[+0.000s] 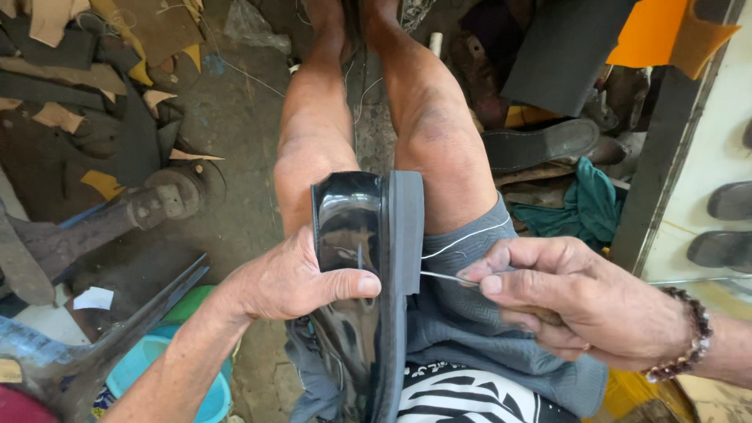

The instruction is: The person is sewing a black shoe using a needle and white thread. They hold the shoe in their left hand and use the needle in their right hand to stitch the sole to the upper part of the shoe.

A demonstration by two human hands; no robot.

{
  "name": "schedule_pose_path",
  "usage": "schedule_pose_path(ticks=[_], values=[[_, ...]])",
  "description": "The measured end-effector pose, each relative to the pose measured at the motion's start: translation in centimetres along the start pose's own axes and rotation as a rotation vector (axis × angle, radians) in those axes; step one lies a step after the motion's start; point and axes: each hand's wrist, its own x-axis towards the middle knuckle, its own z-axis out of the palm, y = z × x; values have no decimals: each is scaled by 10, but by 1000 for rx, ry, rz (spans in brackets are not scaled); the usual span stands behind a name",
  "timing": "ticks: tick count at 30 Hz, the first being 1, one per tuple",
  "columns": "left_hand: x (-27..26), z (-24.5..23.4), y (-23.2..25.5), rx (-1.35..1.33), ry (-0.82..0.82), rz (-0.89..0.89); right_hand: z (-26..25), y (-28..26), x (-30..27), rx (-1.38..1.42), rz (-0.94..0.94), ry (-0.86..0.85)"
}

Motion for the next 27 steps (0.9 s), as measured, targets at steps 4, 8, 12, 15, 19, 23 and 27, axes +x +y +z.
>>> schedule_pose_path(ticks=[4,8,12,15,19,23,27], values=[[1,0,4,5,-25,72,2,-4,0,-682,-573,-2],[1,-2,0,-3,-37,114,1,-7,0,-1272,-1070,-10],[2,-2,1,-48,-60,167,10,-10,4,-257,-88,41],[4,-4,6,-15,-57,190,11,-17,5,147,141,1],[4,-4,4,-38,-70,219,3,-8,1,-1159,-696,99],[3,-6,1,-9,-46,158,12,-19,-3,-1142,-913,-39],[4,-4,4,-48,-73,187,16,-23,6,-62,85,3]])
